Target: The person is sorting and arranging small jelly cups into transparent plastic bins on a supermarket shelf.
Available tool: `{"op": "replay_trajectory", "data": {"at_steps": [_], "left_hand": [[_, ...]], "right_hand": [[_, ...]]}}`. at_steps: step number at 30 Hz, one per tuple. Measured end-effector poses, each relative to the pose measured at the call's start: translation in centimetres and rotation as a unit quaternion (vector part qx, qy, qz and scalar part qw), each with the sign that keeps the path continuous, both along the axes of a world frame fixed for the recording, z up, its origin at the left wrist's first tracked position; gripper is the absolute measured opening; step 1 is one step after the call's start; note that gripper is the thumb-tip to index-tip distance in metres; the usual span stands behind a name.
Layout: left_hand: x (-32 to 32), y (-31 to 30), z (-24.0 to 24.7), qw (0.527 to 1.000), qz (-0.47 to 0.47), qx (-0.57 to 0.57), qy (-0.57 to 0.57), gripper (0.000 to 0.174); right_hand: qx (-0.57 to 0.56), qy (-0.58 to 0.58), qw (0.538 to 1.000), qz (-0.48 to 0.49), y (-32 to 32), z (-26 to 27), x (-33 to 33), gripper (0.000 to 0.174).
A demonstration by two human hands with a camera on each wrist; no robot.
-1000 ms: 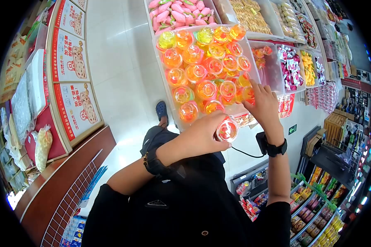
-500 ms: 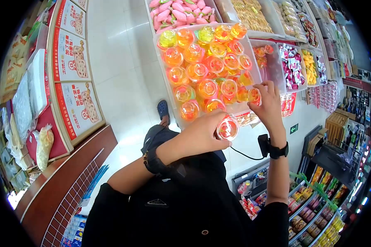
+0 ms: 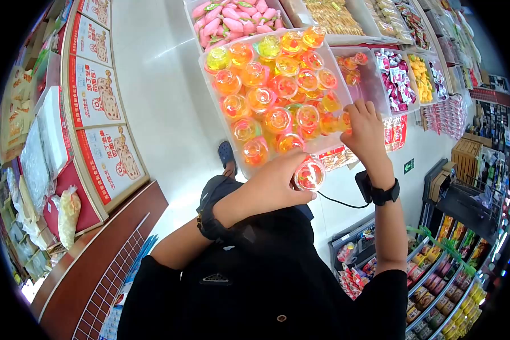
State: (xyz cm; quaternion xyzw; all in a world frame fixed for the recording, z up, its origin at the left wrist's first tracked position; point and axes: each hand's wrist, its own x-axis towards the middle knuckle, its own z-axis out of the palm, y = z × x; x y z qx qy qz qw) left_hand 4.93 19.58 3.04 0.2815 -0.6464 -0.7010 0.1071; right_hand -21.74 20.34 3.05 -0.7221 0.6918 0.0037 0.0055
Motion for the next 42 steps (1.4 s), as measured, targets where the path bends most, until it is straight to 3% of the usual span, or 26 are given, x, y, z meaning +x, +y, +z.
{"op": "replay_trajectory", "data": {"at_steps": [4, 7, 18, 23, 26, 32, 38, 42], "left_hand": [[0.4, -0.3, 0.8, 1.000, 0.002, -0.006, -0.022, 0.077], [0.6, -0.4, 0.9, 0.999, -0.014, 0.007, -0.031, 0.082], [0.6, -0.4, 1.6, 0.999, -0.012, 0.037, -0.037, 0.083], [0.7, -0.3, 1.1, 0.999, -0.008, 0.042, -0.010, 0.072], [0.5, -0.4, 1.2, 0.998, -0.015, 0.058, -0.009, 0.065], [0.5, -0.3, 1.8, 0.998, -0.012, 0.058, -0.007, 0.063], [0.4, -0.2, 1.0, 0.999, -0.016, 0.040, -0.006, 0.063], [0.3, -0.3, 1.4, 0.998, -0.025, 0.055, -0.017, 0.060]], "right_hand": [[0.016, -0.113, 0.993, -0.009, 0.3, 1.0, -0.6, 0.043], [0.114, -0.190, 0.971, -0.086, 0.0, 1.8, -0.7, 0.046], [0.112, -0.094, 0.988, -0.050, -0.2, 0.0, 0.3, 0.053], [0.078, -0.103, 0.991, -0.036, 0.2, -0.9, 0.0, 0.052], [0.164, -0.090, 0.980, -0.066, -0.3, -0.5, 0.3, 0.053], [0.221, -0.137, 0.959, -0.109, -1.0, -0.1, 0.0, 0.062], [0.215, -0.211, 0.947, -0.111, -0.3, -0.8, 0.0, 0.053], [0.235, -0.225, 0.938, -0.123, -0.1, -0.4, 0.4, 0.059]]}}
